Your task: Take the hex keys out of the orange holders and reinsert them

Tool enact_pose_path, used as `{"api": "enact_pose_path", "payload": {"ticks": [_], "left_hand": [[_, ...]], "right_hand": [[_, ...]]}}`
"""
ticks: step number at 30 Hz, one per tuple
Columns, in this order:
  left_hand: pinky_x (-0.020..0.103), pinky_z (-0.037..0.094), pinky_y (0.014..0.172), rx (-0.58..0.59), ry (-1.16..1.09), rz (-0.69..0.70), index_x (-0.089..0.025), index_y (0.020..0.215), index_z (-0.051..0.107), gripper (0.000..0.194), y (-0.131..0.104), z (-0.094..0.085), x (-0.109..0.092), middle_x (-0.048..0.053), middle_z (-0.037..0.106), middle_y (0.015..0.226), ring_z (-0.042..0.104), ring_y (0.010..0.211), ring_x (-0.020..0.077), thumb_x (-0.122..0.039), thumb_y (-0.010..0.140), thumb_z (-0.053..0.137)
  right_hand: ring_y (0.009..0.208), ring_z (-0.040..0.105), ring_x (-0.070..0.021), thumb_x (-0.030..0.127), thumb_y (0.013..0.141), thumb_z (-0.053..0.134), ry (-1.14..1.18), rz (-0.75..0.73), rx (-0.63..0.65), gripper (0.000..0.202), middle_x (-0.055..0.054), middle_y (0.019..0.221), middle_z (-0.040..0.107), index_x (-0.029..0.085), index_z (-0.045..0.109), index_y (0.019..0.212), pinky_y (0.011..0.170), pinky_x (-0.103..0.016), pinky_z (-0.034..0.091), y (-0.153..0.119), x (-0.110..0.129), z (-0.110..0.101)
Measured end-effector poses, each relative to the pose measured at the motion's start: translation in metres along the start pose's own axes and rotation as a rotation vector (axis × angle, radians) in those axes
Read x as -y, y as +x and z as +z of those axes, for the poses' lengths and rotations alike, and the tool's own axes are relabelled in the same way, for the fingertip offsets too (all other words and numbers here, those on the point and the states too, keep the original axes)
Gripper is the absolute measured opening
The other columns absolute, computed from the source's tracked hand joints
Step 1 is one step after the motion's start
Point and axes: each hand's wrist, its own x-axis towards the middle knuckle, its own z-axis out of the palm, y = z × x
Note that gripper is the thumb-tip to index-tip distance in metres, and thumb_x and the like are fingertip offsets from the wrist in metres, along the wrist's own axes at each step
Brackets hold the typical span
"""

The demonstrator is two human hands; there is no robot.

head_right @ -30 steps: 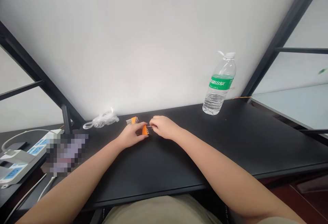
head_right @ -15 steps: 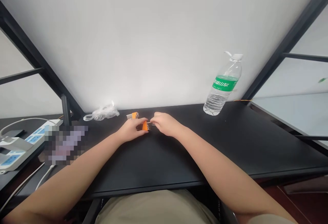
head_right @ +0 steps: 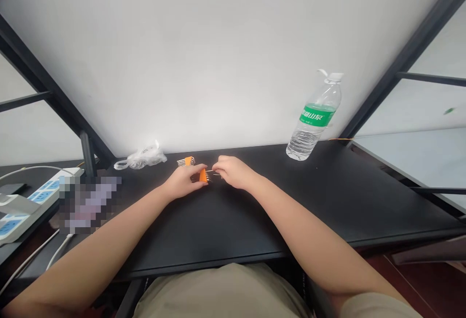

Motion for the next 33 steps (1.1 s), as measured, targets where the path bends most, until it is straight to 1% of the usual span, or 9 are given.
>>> {"api": "enact_pose_path", "payload": {"ticks": [6,10,13,15,17,19,22,27,33], "left_hand": [[0.033,0.054,0.083,0.006,0.055,0.030,-0.028,0.136,0.060,0.052,0.000,-0.001,0.000,0.003,0.073,0.106,0.069,0.092,0.0218,-0.044,0.088,0.069],[0.032,0.051,0.078,0.021,0.082,0.077,-0.028,0.130,0.063,0.043,0.000,-0.004,-0.009,0.002,0.071,0.094,0.066,0.086,0.0208,-0.043,0.090,0.067],[0.032,0.049,0.075,0.024,0.100,0.112,-0.027,0.121,0.067,0.036,0.001,-0.005,-0.015,0.001,0.067,0.084,0.064,0.080,0.0205,-0.044,0.089,0.068],[0.032,0.049,0.076,0.011,0.107,0.119,-0.026,0.123,0.066,0.039,0.001,-0.005,-0.015,0.001,0.067,0.084,0.064,0.081,0.0210,-0.044,0.088,0.070],[0.033,0.050,0.078,0.007,0.099,0.111,-0.026,0.129,0.064,0.045,0.001,-0.003,-0.013,0.003,0.069,0.089,0.065,0.084,0.0215,-0.044,0.088,0.070],[0.033,0.052,0.081,0.014,0.078,0.098,-0.026,0.134,0.062,0.050,0.000,-0.001,-0.009,0.004,0.071,0.097,0.067,0.088,0.0219,-0.043,0.088,0.070],[0.034,0.053,0.087,0.023,0.063,0.083,-0.025,0.139,0.060,0.056,0.000,0.001,-0.005,0.006,0.073,0.108,0.069,0.094,0.0229,-0.045,0.087,0.071],[0.035,0.054,0.094,0.021,0.056,0.053,-0.027,0.138,0.061,0.057,0.000,0.002,-0.001,0.006,0.072,0.120,0.069,0.106,0.0250,-0.047,0.086,0.072],[0.035,0.055,0.089,0.019,0.061,0.016,-0.028,0.139,0.060,0.058,0.001,0.003,0.001,0.006,0.072,0.109,0.069,0.098,0.0235,-0.045,0.085,0.073]], "right_hand": [[0.080,0.059,-0.0167,0.012,0.099,0.049,-0.060,-0.079,-0.031,0.030,-0.006,0.093,0.064,0.021,0.077,0.107,0.072,-0.029,0.045,0.002,0.001,0.004],[0.087,0.063,-0.0178,0.013,0.098,0.052,0.067,-0.114,-0.033,0.027,-0.006,0.098,0.068,0.022,0.077,0.103,0.080,-0.031,0.049,0.007,0.005,0.012],[0.081,0.066,-0.0163,0.019,0.096,0.056,0.353,0.012,-0.028,0.018,-0.004,0.099,0.069,0.021,0.072,0.102,0.078,-0.032,0.053,0.011,0.004,0.022],[0.076,0.067,-0.0157,0.025,0.094,0.060,0.563,0.117,-0.013,0.013,-0.003,0.094,0.069,0.020,0.067,0.103,0.073,-0.031,0.055,0.012,0.001,0.027],[0.075,0.067,-0.0161,0.030,0.092,0.063,0.632,0.174,-0.001,0.014,-0.001,0.089,0.068,0.019,0.064,0.102,0.072,-0.031,0.055,0.012,-0.003,0.028],[0.078,0.066,-0.0165,0.032,0.092,0.064,0.506,0.186,-0.023,0.013,-0.002,0.092,0.069,0.020,0.066,0.098,0.074,-0.031,0.053,0.011,-0.008,0.024],[0.084,0.063,-0.0169,0.031,0.093,0.062,0.177,0.185,-0.044,0.014,-0.005,0.103,0.067,0.021,0.071,0.094,0.078,-0.031,0.050,0.008,-0.018,0.014],[0.087,0.062,-0.0187,0.029,0.090,0.065,-0.111,0.198,0.176,0.011,-0.006,0.105,0.065,0.022,0.072,0.094,0.074,-0.029,0.046,0.005,-0.030,0.005],[0.076,0.060,-0.0185,0.021,0.083,0.067,-0.235,0.272,0.304,0.001,-0.007,0.097,0.065,0.020,0.066,0.084,0.063,-0.029,0.040,0.009,-0.018,0.011]]}}
